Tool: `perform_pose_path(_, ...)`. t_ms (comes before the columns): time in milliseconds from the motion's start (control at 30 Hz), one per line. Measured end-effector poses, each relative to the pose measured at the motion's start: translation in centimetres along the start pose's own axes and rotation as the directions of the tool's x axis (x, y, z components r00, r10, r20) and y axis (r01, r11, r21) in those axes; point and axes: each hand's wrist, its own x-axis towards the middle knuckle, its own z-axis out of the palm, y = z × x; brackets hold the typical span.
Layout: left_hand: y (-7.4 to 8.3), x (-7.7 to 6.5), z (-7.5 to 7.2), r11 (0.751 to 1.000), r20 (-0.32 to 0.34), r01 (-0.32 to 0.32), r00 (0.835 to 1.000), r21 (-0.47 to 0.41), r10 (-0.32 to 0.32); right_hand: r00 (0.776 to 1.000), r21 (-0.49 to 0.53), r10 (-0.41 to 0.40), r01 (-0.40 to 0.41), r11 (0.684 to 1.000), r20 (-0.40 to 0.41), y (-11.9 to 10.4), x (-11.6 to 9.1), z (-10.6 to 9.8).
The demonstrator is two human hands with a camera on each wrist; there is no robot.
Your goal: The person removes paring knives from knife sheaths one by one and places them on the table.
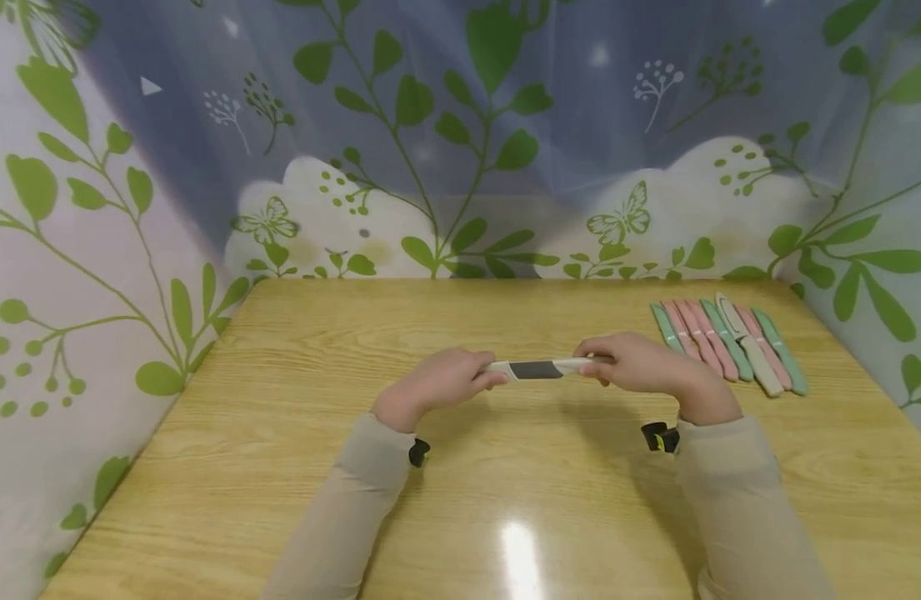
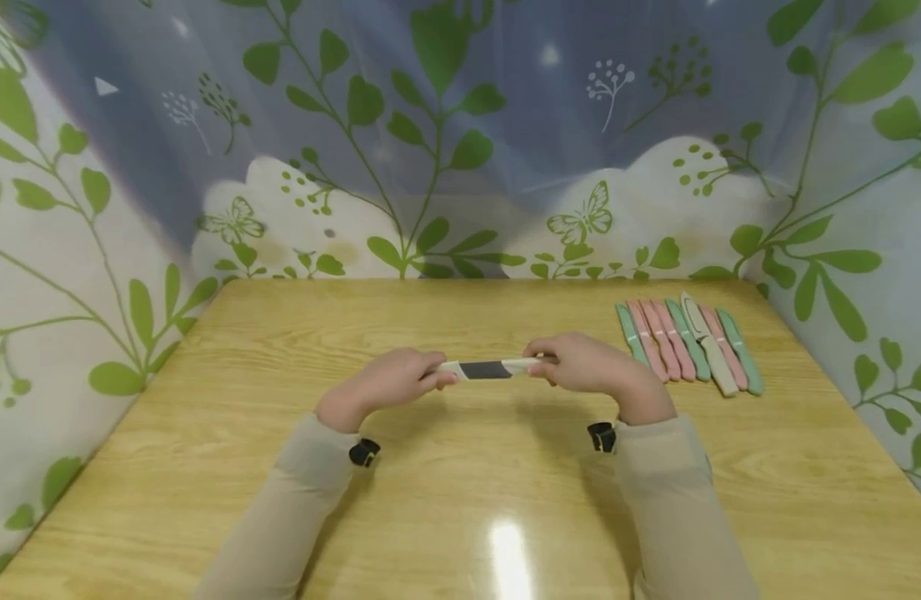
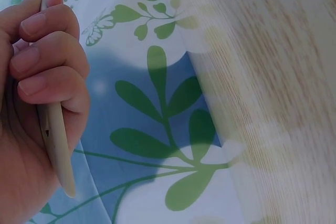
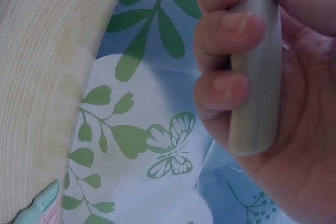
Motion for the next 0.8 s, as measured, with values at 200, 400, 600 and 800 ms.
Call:
perform_pose_path(200, 0.02, 0.10, -0.16, 1.000, -0.007, -0.014, 1.000, 0.006, 0.014, 1.000, 0.012, -0.001, 0.001, 1.000, -0.003, -0.16, -0.13, -0.16)
perform_pose_path(400, 0.09, -0.05, -0.21, 1.000, 0.005, -0.002, 1.000, -0.001, 0.002, 1.000, 0.006, 0.001, -0.001, 1.000, -0.006, -0.16, -0.05, -0.05)
perform_pose_path(600, 0.17, -0.30, -0.28, 1.000, 0.000, 0.008, 1.000, 0.000, -0.008, 1.000, 0.010, -0.007, 0.007, 1.000, -0.009, -0.04, 0.03, 0.02)
perform_pose_path(800, -0.04, -0.13, -0.22, 1.000, -0.024, 0.000, 1.000, 0.015, 0.000, 1.000, 0.040, 0.011, -0.010, 0.999, -0.014, 0.33, -0.37, -0.31)
